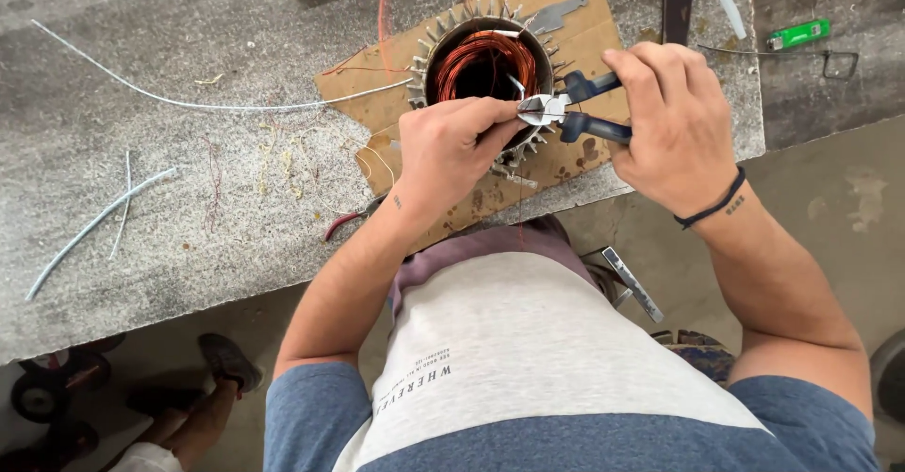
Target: Repairing an electric motor by stripping and connecting stator winding wires
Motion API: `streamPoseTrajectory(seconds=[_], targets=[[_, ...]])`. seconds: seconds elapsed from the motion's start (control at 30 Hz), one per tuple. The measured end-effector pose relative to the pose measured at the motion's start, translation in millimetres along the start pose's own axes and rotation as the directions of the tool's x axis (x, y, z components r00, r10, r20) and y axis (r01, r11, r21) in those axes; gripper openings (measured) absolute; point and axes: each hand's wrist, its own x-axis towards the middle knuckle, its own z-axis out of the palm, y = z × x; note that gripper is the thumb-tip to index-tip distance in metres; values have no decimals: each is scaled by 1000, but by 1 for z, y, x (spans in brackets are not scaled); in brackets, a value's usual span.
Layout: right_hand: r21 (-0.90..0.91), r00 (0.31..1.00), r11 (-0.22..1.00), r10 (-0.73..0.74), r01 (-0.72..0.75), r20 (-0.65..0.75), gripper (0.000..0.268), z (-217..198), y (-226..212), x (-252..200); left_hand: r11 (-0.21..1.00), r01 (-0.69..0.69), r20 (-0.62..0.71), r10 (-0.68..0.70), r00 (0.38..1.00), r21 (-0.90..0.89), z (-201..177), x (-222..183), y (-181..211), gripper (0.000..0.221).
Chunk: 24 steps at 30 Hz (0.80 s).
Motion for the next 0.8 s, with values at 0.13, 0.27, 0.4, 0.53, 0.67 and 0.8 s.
streamPoseTrajectory(seconds=[0.13,0.27,0.4,0.53,0.67,0.8], targets=[[12,1000,1000,15,-15,6,60,3,-2,-1,999,7,-13,-7,1000,38,3,-3,-3,8],[2,1000,1000,23,-23,-13,60,9,0,-3,997,39,-1,-39,999,64,6,-4,-5,11],[22,999,1000,14,-13,-30,53,10,-2,0,999,31,3,-31,1000,44,4,-4,-3,8],[13,1000,1000,23,-23,-20,47,13,0,-1,995,79,85,-83,993,55,-8,-1,3,3],[-24,997,1000,-8,6,-70,33,13,2,1,995,92,213,-97,972,36,-27,9,24,47],[-80,989,996,-45,34,-141,49,15,0,4,984,-167,-35,169,985,59,-14,12,31,8]])
